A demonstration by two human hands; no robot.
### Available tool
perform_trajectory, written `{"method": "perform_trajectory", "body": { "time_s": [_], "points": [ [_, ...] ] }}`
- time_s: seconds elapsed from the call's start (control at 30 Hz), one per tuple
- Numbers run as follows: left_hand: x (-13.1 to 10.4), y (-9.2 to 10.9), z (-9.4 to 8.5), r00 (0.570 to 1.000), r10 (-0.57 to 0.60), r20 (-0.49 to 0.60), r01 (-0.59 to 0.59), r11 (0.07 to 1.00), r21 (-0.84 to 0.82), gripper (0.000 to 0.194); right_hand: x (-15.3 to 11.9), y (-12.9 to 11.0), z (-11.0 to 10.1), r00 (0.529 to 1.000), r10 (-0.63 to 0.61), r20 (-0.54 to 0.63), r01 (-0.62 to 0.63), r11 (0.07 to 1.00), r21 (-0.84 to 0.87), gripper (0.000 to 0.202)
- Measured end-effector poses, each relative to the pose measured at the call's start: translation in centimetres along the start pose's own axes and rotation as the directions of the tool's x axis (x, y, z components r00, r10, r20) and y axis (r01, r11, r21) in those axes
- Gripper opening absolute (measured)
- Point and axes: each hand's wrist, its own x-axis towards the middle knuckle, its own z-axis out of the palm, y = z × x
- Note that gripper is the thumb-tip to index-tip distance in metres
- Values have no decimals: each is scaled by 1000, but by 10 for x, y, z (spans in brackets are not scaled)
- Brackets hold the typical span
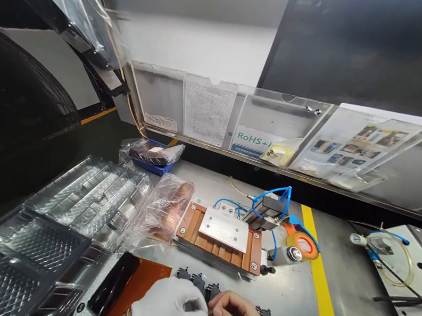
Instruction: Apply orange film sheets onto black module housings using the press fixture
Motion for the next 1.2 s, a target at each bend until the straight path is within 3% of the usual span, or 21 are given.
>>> {"method": "perform_trajectory", "body": {
  "time_s": [0.1, 0.2, 0.27, 0.33, 0.4, 0.47, 0.53, 0.63, 0.77, 0.87, 0.97, 1.2],
  "points": [
    [4, 3, 5, 999, -38, 34, 32, 985, 170, 18, -6, 1, -13, 999, 35, 40, -36, 999, 38, 46],
    [10, 2, 4, 996, -83, -23, 85, 988, 128, 17, -3, 18, -47, 983, 98, -155, -83, 992, 96, 65],
    [17, -1, -1, 991, -101, -87, 103, 995, 14, 16, 4, 33, -79, 907, 112, -407, -85, 993, 84, 67],
    [25, -4, -7, 987, -104, -121, 95, 992, -79, 17, 14, 46, -109, 810, 96, -579, -68, 995, 69, 72],
    [34, -5, -13, 985, -100, -140, 79, 986, -146, 19, 23, 54, -129, 747, 72, -661, -30, 997, 75, 74],
    [45, -5, -17, 982, -105, -158, 66, 970, -236, 21, 30, 55, -133, 717, 64, -694, 3, 995, 95, 74],
    [57, -8, -19, 979, -127, -160, 62, 931, -359, 24, 33, 56, -124, 719, 97, -688, 8, 989, 149, 73],
    [76, -16, -21, 976, -167, -139, 75, 859, -506, 31, 35, 61, -99, 768, 203, -607, -23, 957, 291, 76],
    [97, -33, -22, 971, -207, -115, 106, 815, -569, 35, 35, 71, -82, 793, 240, -560, 18, 910, 415, 63],
    [109, -43, -23, 967, -220, -127, 117, 830, -546, 35, 39, 68, -86, 807, 182, -562, 60, 921, 385, 52],
    [122, -51, -25, 967, -227, -119, 136, 849, -511, 34, 47, 55, -95, 835, 135, -534, 31, 956, 291, 55],
    [160, -59, -37, 950, -275, -149, 209, 914, -349, 21, 74, 36, -119, 835, 175, -521, -66, 973, 221, 55]
  ]
}}
